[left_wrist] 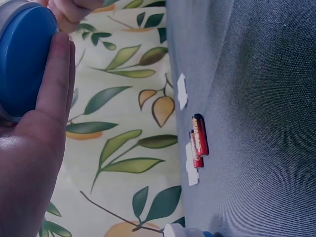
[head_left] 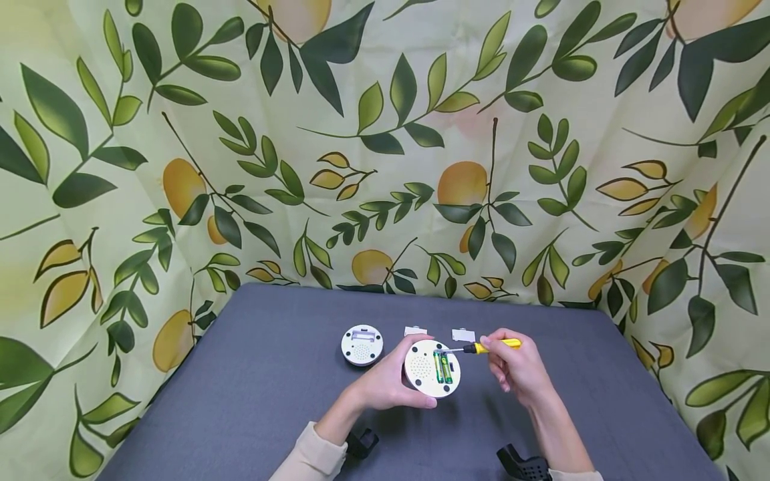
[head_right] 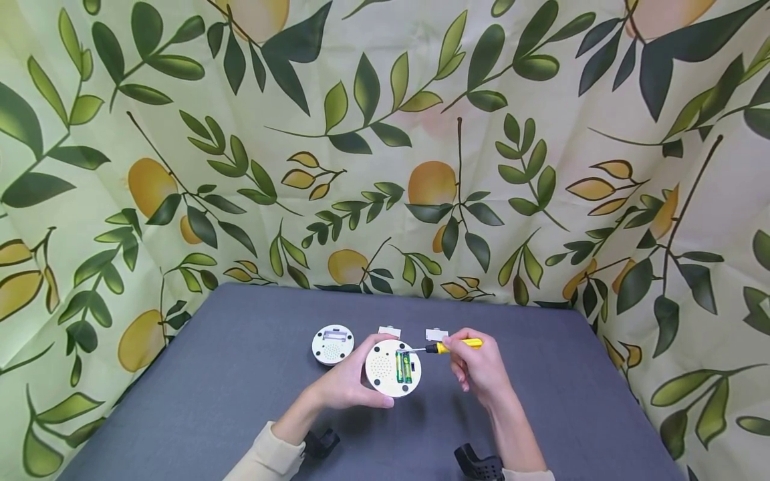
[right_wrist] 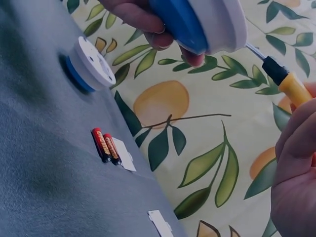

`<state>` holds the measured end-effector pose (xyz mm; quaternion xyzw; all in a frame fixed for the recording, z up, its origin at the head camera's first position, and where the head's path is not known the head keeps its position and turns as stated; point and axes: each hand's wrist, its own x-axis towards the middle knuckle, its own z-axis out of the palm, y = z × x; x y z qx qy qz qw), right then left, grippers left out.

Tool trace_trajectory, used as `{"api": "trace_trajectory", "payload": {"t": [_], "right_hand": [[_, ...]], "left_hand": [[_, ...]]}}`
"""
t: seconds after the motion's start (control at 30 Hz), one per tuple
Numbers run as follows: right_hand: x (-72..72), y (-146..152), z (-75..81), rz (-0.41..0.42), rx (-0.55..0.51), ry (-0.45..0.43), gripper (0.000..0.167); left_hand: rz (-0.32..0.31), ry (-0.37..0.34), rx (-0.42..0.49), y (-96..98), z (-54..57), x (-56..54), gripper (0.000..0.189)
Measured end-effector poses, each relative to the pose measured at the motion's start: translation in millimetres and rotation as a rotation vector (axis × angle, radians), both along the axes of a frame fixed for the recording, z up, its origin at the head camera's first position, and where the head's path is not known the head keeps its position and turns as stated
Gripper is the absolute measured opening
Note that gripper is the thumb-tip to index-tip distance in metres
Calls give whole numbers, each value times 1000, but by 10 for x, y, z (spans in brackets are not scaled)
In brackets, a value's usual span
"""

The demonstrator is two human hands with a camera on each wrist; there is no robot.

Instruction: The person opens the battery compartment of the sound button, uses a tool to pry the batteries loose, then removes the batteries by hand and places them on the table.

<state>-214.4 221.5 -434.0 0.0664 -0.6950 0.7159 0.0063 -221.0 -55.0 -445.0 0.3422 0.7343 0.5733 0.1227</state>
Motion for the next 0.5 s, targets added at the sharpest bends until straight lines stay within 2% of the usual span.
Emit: {"api": "trace_trajectory", "payload": {"t": [0.17, 0.3, 0.4, 0.5], "right_hand": [[-32, -3, -20, -26, -16, -145, 29], [-55, -20, -28, -41, -25, -218, 32], [-54, -32, -19, -39, -50, -226, 31], [-37, -30, -2, -19, -80, -162, 23]], "left_hand": [[-24, -13, 20, -1, -5, -4, 95], [-22, -17, 26, -6, -9, -7, 96], [-23, -18, 30, -9, -7, -9, 95], [-29, -19, 35, -11, -8, -15, 95]]}}
